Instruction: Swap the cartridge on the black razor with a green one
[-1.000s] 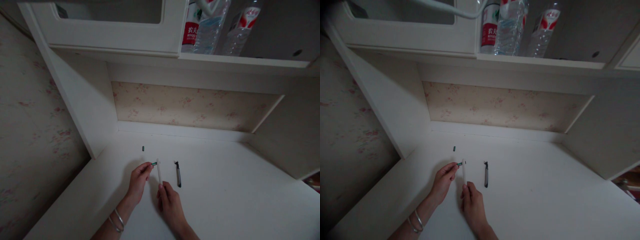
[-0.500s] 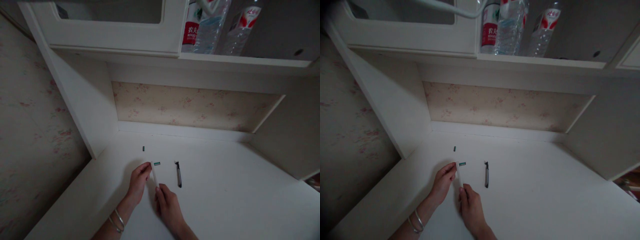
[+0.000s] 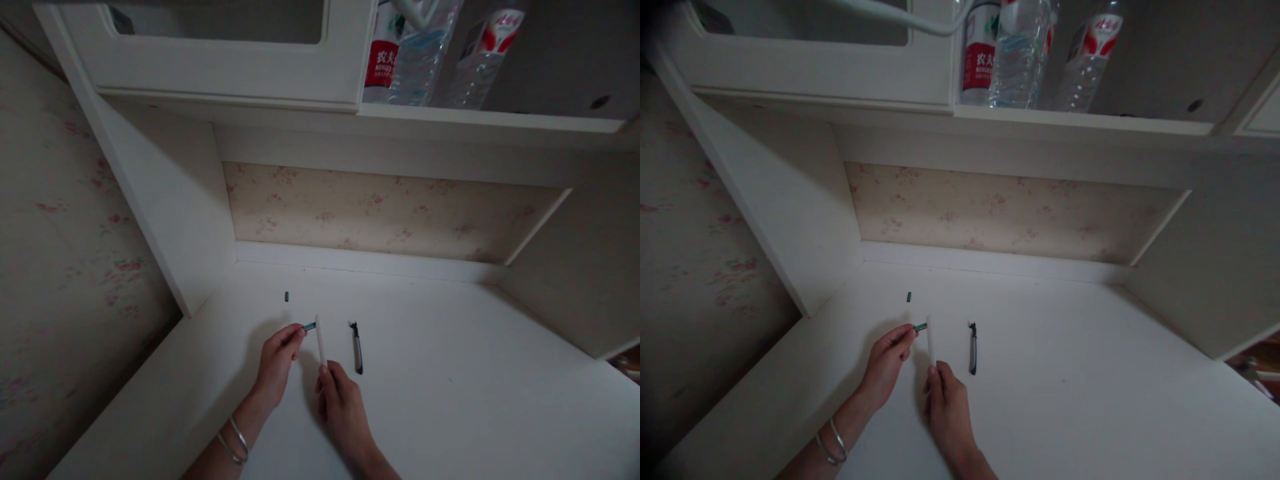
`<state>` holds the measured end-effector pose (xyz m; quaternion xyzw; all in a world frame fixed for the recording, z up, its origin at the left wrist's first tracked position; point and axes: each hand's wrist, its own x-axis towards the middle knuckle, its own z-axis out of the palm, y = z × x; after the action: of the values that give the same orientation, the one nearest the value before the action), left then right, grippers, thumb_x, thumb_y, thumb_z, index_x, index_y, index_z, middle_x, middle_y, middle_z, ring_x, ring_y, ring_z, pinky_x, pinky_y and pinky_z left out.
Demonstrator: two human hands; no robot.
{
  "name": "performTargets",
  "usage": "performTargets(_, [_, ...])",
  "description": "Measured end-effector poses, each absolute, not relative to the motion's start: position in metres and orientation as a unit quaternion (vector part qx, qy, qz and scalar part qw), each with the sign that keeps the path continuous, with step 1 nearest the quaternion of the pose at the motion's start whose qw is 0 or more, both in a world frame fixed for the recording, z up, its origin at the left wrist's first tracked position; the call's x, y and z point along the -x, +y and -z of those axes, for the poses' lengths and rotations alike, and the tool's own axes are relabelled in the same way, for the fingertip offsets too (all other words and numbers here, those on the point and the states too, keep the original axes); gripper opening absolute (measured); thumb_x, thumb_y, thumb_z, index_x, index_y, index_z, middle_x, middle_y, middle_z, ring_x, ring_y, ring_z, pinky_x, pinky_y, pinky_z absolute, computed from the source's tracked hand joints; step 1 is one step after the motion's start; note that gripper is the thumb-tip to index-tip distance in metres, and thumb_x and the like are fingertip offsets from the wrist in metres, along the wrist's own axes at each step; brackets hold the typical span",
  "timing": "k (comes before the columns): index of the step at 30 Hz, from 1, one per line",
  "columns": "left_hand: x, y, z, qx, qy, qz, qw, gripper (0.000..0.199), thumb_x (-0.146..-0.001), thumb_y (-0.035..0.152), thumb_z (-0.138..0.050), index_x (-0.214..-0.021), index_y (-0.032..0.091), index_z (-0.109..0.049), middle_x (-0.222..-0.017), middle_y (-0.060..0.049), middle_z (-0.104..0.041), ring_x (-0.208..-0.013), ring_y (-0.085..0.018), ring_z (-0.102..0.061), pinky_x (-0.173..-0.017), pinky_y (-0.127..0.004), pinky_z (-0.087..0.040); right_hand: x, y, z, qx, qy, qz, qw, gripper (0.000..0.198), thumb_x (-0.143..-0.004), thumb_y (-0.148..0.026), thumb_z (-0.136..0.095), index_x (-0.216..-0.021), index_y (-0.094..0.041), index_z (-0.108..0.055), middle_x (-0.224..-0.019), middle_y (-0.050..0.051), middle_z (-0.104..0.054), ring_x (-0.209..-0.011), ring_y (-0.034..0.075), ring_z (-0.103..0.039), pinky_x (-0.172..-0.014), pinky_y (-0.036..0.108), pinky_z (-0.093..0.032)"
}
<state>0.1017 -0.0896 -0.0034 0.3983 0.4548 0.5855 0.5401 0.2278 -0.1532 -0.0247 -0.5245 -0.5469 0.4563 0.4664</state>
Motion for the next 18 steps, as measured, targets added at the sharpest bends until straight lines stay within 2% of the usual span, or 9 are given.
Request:
performTargets(4, [-0.1013,-0.0899,0.0036,-0.417,0.452,-0.583,0.531,0.038,-0.070,0.047,-0.070,-0.087,0.013,-0.070,-0.056,0.004,-0.043,-0.054,-0.009,-0.033,-0.050,-0.022,-0.025,-0.2275,-0.1539,0.0268,0.500,-0.584,-0.469,0.436,0.043,-0.093,-0.056,-0.037,-0.076,-0.020,-0.051,-0.056,-0.003,-0.050,-0.042,0.010,-0.044,-0.039,0.018,-0.032])
performTargets(9, [-0.1009,-0.0890,0.0054,-0.402,0.453,-0.584,0.540,0.041,-0.069,0.047,-0.071,-0.092,0.013,-0.069,-0.064,0.001,-0.051,-0.054,-0.009,-0.034,-0.050,-0.022,-0.026,-0.2272,-0.1528,0.0284,0.521,-0.553,-0.460,0.460,0.044,-0.094,-0.057,-0.034,-0.076,-0.020,-0.049,-0.049,-0.005,-0.044,-0.038,0.010,-0.041,-0.037,0.018,-0.031])
performTargets(14, [-0.1014,-0.0895,0.0060,-0.414,0.458,-0.585,0.526,0.039,-0.068,0.048,-0.071,-0.089,0.015,-0.071,-0.059,0.003,-0.048,-0.054,-0.009,-0.034,-0.050,-0.022,-0.026,-0.2258,-0.1534,0.0285,0.488,-0.572,-0.492,0.438,0.045,-0.093,-0.059,-0.035,-0.076,-0.020,-0.050,-0.054,-0.004,-0.048,-0.039,0.010,-0.042,-0.037,0.018,-0.031])
performTargets(18, [-0.1017,-0.0899,0.0048,-0.405,0.458,-0.586,0.532,0.040,-0.069,0.047,-0.071,-0.091,0.015,-0.070,-0.063,0.001,-0.051,-0.055,-0.009,-0.034,-0.050,-0.021,-0.027,-0.2268,-0.1528,0.0269,0.513,-0.556,-0.463,0.461,0.044,-0.093,-0.058,-0.035,-0.075,-0.020,-0.049,-0.051,-0.005,-0.045,-0.040,0.011,-0.042,-0.038,0.019,-0.032])
